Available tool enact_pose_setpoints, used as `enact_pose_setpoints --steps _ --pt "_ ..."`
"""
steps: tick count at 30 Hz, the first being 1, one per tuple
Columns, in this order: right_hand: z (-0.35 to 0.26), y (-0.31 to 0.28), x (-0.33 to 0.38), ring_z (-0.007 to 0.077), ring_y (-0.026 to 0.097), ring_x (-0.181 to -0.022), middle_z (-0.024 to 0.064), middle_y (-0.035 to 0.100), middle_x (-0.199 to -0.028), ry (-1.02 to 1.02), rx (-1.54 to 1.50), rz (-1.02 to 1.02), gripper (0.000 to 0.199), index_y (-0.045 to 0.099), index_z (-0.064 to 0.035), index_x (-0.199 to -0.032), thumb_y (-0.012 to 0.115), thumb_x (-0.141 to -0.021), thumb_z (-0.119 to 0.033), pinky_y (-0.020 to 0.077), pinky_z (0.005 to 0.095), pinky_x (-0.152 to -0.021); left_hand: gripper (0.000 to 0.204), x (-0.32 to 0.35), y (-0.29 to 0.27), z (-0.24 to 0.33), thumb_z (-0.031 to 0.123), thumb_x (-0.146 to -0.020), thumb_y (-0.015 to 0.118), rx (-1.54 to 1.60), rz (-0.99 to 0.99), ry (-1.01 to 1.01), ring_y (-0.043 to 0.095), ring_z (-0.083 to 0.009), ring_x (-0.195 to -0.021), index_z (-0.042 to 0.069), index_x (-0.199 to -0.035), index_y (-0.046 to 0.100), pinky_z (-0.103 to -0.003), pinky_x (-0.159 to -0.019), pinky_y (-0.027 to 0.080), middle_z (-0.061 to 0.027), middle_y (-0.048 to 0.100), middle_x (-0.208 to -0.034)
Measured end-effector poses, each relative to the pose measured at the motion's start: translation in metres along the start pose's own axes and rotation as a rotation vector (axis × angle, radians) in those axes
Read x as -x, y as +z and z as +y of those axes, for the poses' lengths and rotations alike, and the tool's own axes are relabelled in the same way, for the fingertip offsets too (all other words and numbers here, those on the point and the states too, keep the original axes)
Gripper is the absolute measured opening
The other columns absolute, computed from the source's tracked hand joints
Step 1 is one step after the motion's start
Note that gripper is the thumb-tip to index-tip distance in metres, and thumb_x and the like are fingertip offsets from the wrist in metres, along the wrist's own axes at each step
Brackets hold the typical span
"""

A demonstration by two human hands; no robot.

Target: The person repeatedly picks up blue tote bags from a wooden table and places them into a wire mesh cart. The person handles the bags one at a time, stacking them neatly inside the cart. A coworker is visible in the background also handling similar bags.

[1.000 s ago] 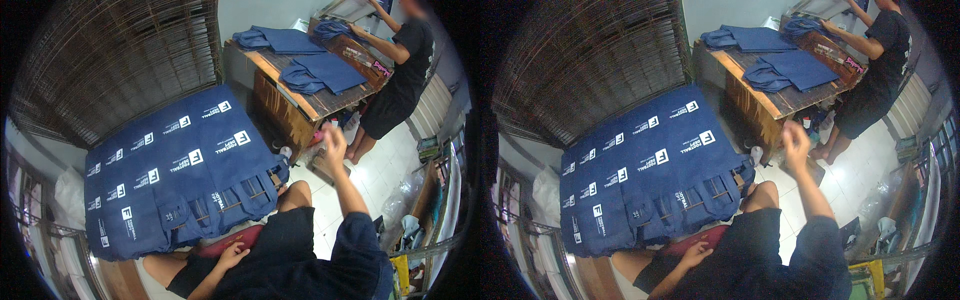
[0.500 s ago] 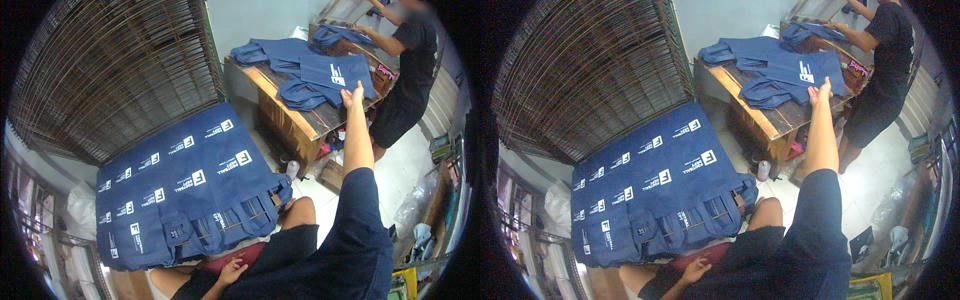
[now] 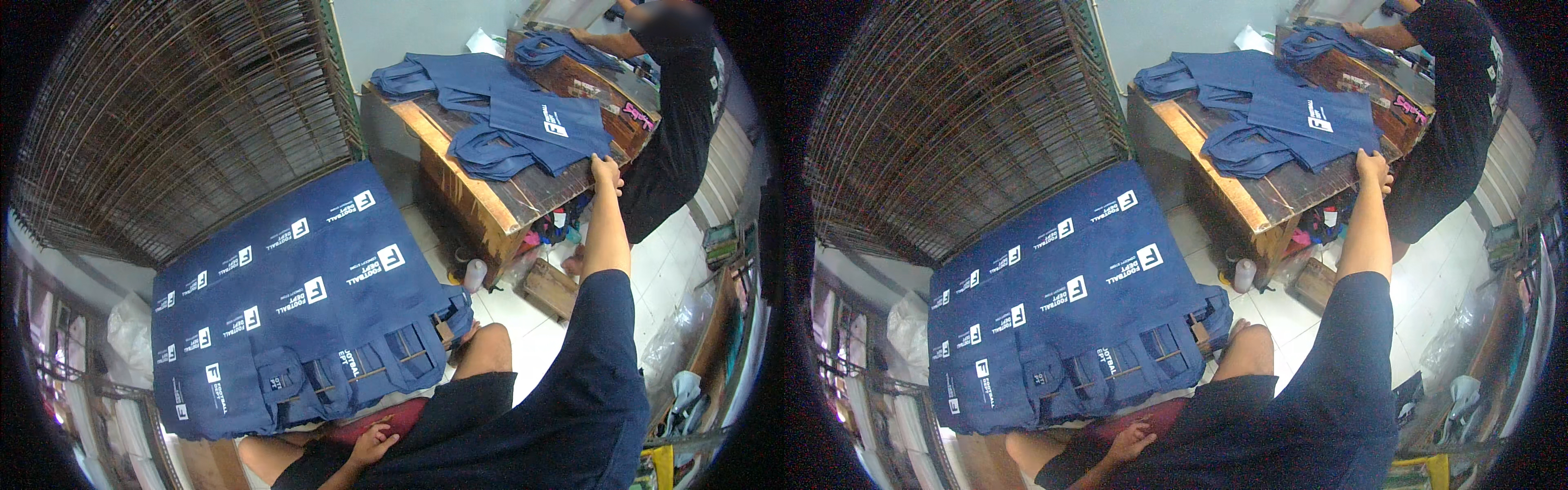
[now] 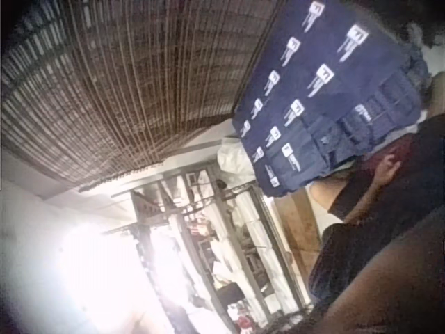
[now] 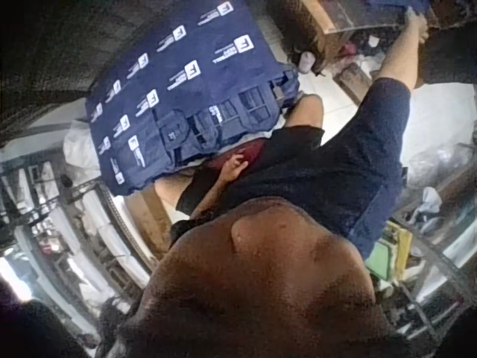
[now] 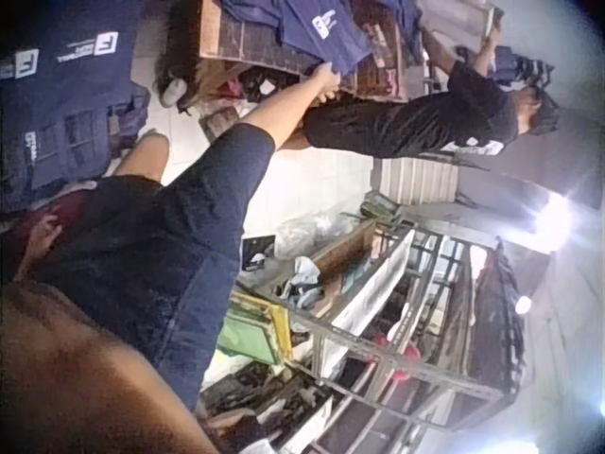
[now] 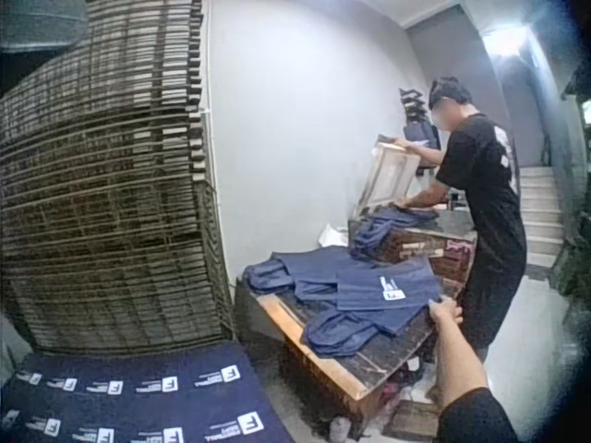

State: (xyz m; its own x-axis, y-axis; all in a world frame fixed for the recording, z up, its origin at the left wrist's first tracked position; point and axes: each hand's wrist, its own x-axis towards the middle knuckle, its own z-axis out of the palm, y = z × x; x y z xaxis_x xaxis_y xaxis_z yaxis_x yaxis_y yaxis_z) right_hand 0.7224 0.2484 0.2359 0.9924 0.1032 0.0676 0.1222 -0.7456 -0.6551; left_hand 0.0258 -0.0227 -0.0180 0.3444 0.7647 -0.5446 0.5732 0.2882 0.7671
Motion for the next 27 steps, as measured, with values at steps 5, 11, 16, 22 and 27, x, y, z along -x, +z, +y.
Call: enact_pose_setpoints --steps 5,11,16,22,27 --pt "0.03 0.019 -0.034 0.0292 0.054 -0.113 0.0117 0.058 -0.121 -0.091 -0.225 0.097 0.054 0.06 -0.0196 -0.119 0.062 -0.073 -0.047 0.0415 0.0394 -0.096 0.043 -0.003 -0.001 -0.002 0.035 -0.08 0.069 -0.085 -0.003 0.026 0.059 -0.0143 -0.065 0.005 -0.109 0.056 -0.028 -0.062 0.046 -0.0061 0.06 -0.066" --pt "0.043 -0.008 -0.019 0.0308 0.062 -0.098 0.0115 0.066 -0.102 -0.084 -0.219 0.232 0.029 0.07 -0.0183 -0.097 0.063 -0.069 -0.024 0.0478 0.0409 -0.085 0.046 -0.003 0.002 -0.007 0.036 -0.079 0.07 -0.054 0.015 -0.001 0.058 -0.0146 -0.063 0.006 -0.111 0.055 -0.028 -0.063 0.046 -0.0054 0.059 -0.067" --pt "0.039 -0.045 -0.04 0.0226 0.062 -0.078 0.0054 0.064 -0.085 -0.467 -0.617 0.617 0.037 0.056 -0.0135 -0.109 0.061 -0.073 -0.016 0.0475 0.0341 -0.078 0.041 0.011 -0.003 0.025 0.029 -0.079 0.071 -0.003 0.065 0.194 0.052 -0.012 -0.056 0.006 -0.109 0.058 -0.026 -0.055 0.044 -0.0033 0.055 -0.064" --pt "-0.066 -0.205 0.061 0.0122 0.054 -0.097 0.003 0.057 -0.109 -1.327 -0.839 0.018 0.043 0.048 -0.0085 -0.126 0.054 -0.085 0.003 0.041 0.0235 -0.085 0.033 0.038 -0.053 0.16 0.02 -0.074 0.075 -0.135 0.238 0.733 0.049 -0.0122 -0.053 0.007 -0.102 0.064 -0.026 -0.05 0.042 -0.0022 0.054 -0.065" --pt "-0.087 -0.324 0.182 0.007 0.053 -0.095 0.0013 0.057 -0.109 -1.56 -0.583 -0.095 0.047 0.045 -0.0094 -0.13 0.055 -0.086 0.003 0.0423 0.0202 -0.081 0.042 0.005 -0.104 0.283 0.021 -0.071 0.076 -0.085 0.372 1.114 0.055 -0.0158 -0.068 0.008 -0.108 0.062 -0.029 -0.058 0.045 -0.0045 0.058 -0.078"
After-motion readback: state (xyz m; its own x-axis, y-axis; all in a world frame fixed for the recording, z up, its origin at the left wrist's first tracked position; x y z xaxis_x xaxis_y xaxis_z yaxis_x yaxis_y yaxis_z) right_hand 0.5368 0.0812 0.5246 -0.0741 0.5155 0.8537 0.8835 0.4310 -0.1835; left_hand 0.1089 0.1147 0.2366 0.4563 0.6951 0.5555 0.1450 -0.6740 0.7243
